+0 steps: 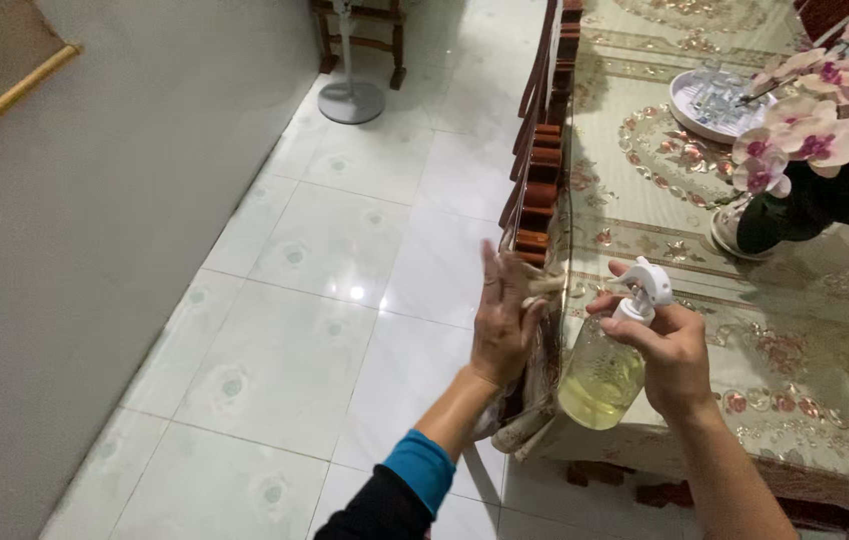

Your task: The person sprays a wooden chair with a cleaning solution and wipes the backrest, seat, and legs with a cloth. The person then moves to a second chair and repeats the same cleaning process.

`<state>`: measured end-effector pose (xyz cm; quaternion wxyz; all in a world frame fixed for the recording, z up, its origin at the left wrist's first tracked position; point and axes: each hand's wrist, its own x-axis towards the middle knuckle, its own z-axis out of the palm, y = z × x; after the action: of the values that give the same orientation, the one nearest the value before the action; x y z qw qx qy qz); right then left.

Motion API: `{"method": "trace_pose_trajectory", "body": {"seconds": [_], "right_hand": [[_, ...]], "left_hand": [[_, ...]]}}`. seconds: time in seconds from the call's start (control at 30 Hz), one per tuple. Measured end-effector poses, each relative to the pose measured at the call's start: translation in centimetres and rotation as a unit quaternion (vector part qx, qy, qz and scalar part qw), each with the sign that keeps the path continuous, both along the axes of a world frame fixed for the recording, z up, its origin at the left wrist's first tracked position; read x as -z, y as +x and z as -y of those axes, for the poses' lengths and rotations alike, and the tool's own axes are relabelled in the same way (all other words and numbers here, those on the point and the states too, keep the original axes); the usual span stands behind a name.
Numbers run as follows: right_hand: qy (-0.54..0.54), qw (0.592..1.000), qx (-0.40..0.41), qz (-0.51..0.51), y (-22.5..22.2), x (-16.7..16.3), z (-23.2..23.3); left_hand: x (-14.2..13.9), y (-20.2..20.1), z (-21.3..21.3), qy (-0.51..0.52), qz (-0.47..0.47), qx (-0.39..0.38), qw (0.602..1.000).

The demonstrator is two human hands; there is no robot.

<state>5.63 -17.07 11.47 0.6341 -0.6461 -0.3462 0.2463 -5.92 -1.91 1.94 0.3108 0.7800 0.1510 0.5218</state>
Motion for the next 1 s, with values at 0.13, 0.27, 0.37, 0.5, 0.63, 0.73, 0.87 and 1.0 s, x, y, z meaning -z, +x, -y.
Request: {"method": "trace_pose_trajectory", "body": {"seconds": [0.13, 0.27, 0.37, 0.5, 0.63, 0.73, 0.87, 1.0], "right_hand": [[0.017, 0.999, -0.037, -0.001, 1.4, 1.2, 0.6], [-0.008, 0.999, -0.047, -0.007, 1.7, 2.2, 1.0], [-0.004, 0.997, -0.075, -0.002, 2.3, 3.3, 0.7], [-0.063, 0.990, -0.124, 0.021, 3.3, 5.8, 0.4], [-0.132, 0.964, -0.228, 0.029, 4.7, 8.3, 1.1], [-0.211, 0.941, -0.256, 0.070, 5.4, 10.1, 2.0], [-0.225, 0.924, -0.294, 0.094, 5.8, 12.1, 2.5], [-0.240, 0.920, -0.297, 0.093, 6.2, 13.1, 3.1]], "left_hand": [[0.7, 0.8, 2.6, -0.057, -0.015, -0.087, 0.995], [2.4, 0.1, 4.0, -0.188, -0.045, -0.070, 0.979], [4.8, -0.4, 5.4, -0.211, -0.018, -0.075, 0.974], [8.7, -1.9, 8.3, -0.185, -0.021, -0.128, 0.974], [10.1, -1.9, 8.6, -0.459, -0.042, -0.101, 0.882], [9.6, -2.1, 7.5, -0.648, 0.037, -0.031, 0.760], [8.3, -2.9, 6.9, -0.544, 0.195, 0.022, 0.816], [7.5, -2.9, 7.5, -0.537, 0.214, 0.053, 0.814]]}}
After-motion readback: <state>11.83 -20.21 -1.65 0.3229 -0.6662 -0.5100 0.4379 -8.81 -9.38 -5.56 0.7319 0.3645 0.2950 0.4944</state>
